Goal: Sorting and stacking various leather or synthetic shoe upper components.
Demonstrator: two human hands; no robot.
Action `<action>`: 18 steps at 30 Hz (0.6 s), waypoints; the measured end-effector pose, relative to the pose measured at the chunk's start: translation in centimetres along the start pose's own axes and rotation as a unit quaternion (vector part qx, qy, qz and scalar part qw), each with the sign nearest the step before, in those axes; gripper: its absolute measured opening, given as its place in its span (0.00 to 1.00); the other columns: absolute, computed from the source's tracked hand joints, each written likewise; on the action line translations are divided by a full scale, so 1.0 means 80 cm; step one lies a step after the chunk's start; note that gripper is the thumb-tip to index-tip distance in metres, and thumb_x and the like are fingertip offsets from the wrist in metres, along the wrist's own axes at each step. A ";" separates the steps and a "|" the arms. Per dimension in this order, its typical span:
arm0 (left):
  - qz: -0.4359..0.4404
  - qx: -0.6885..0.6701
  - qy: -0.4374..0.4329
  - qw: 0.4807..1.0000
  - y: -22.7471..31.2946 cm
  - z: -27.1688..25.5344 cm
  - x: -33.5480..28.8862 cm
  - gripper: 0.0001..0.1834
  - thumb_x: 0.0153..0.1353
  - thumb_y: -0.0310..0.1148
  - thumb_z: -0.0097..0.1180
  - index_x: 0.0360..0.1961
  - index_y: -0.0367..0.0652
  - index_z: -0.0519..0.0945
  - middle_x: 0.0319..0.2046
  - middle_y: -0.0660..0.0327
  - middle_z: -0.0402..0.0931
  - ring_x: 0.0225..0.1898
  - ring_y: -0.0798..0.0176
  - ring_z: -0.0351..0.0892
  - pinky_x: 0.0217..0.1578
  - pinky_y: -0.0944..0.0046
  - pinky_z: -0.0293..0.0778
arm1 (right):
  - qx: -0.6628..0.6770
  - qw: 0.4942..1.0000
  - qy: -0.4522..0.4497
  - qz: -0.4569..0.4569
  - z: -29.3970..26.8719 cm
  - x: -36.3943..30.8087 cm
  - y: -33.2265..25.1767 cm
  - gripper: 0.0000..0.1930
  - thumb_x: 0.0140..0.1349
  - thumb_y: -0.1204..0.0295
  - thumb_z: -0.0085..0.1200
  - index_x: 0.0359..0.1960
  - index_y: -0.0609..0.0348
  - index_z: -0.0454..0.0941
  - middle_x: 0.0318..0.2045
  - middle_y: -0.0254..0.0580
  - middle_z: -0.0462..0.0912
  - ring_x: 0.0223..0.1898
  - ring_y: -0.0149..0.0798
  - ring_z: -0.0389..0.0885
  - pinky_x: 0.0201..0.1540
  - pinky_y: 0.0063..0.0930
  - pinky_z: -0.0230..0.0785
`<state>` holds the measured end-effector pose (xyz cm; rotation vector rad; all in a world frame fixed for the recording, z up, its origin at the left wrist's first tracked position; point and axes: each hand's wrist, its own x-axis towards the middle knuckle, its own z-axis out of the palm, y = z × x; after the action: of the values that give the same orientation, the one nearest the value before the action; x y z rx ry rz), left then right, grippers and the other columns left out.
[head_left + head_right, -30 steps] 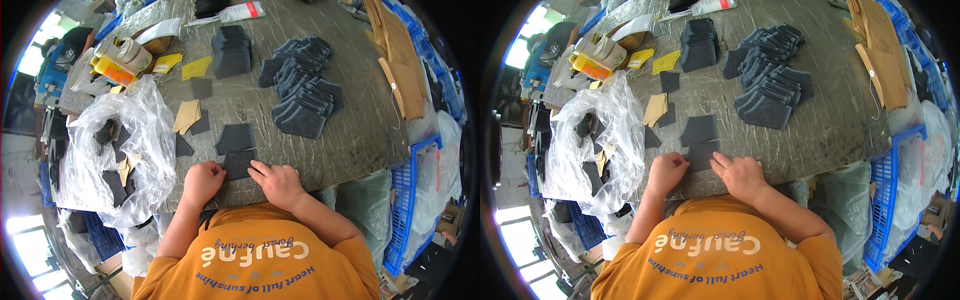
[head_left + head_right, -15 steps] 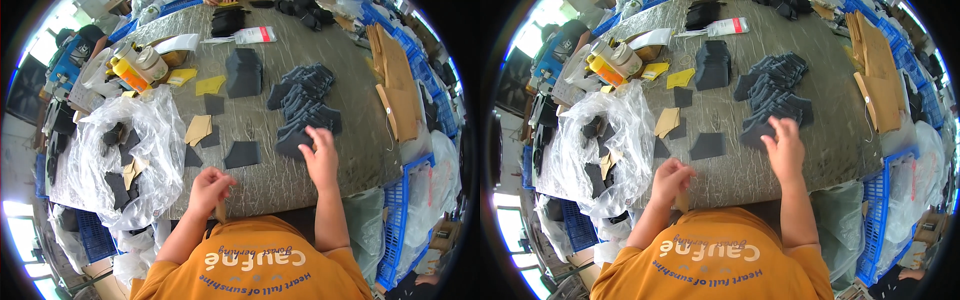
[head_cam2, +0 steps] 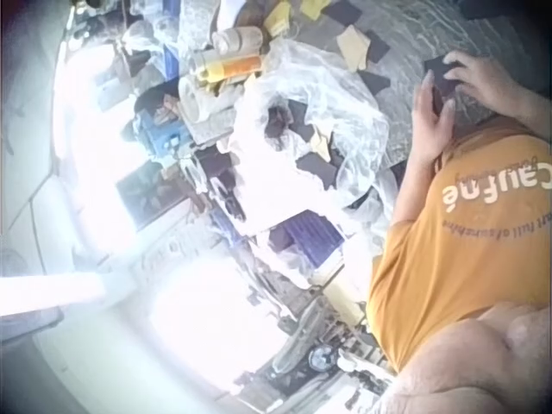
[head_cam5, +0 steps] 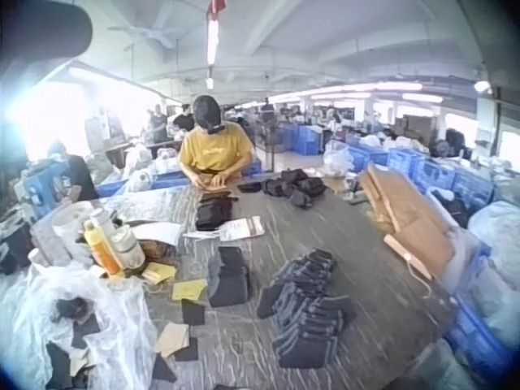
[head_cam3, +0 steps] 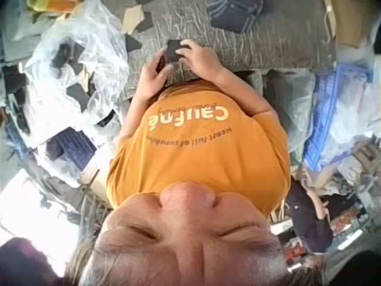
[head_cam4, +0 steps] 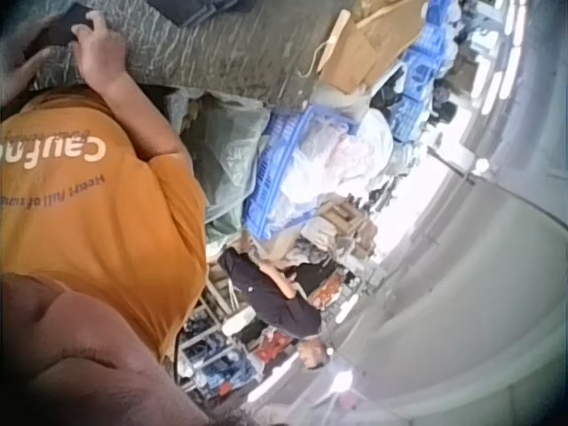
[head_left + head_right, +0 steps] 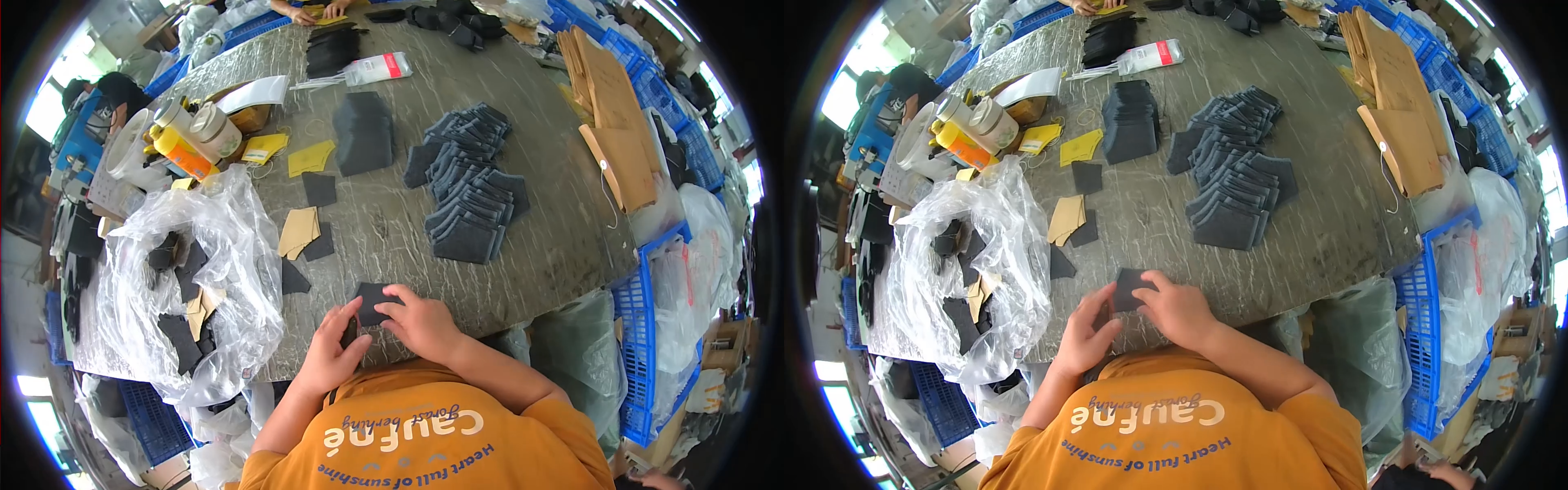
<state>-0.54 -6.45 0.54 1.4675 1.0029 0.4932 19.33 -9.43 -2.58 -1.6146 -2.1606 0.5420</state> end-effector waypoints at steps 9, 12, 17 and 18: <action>0.194 0.235 -0.038 0.952 0.016 0.024 0.017 0.37 0.48 0.24 0.62 0.60 0.30 0.62 0.42 0.47 0.67 0.39 0.48 0.73 0.38 0.60 0.73 | 0.581 0.789 -0.095 0.172 -0.016 -0.013 0.004 0.07 0.59 0.77 0.55 0.37 0.69 0.78 0.34 0.39 0.82 0.36 0.26 0.78 0.39 0.21 0.71; 0.235 0.194 -0.049 0.951 0.011 0.024 0.018 0.38 0.48 0.24 0.61 0.61 0.32 0.62 0.43 0.49 0.67 0.39 0.50 0.73 0.40 0.62 0.71 | 0.614 0.758 -0.116 0.184 -0.014 -0.014 0.004 0.05 0.58 0.79 0.54 0.35 0.67 0.78 0.32 0.37 0.81 0.35 0.24 0.77 0.38 0.19 0.70; 0.249 0.087 -0.046 0.963 0.007 0.022 0.021 0.32 0.49 0.20 0.57 0.59 0.35 0.66 0.44 0.56 0.68 0.41 0.61 0.71 0.45 0.69 0.66 | 0.705 0.684 -0.079 0.172 0.002 -0.014 -0.002 0.03 0.60 0.78 0.49 0.32 0.61 0.75 0.28 0.30 0.77 0.31 0.21 0.72 0.32 0.17 0.65; 0.086 -0.113 0.000 0.990 0.005 0.025 0.019 0.28 0.50 0.20 0.56 0.55 0.35 0.69 0.42 0.58 0.69 0.40 0.64 0.70 0.44 0.70 0.66 | 0.707 0.682 -0.070 0.175 0.004 -0.014 -0.001 0.03 0.61 0.76 0.47 0.32 0.59 0.74 0.26 0.29 0.75 0.30 0.21 0.70 0.32 0.17 0.64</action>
<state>1.94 -6.34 0.22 1.3550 0.7949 0.7091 19.37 -10.56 -2.86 -0.9314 -0.7442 1.8540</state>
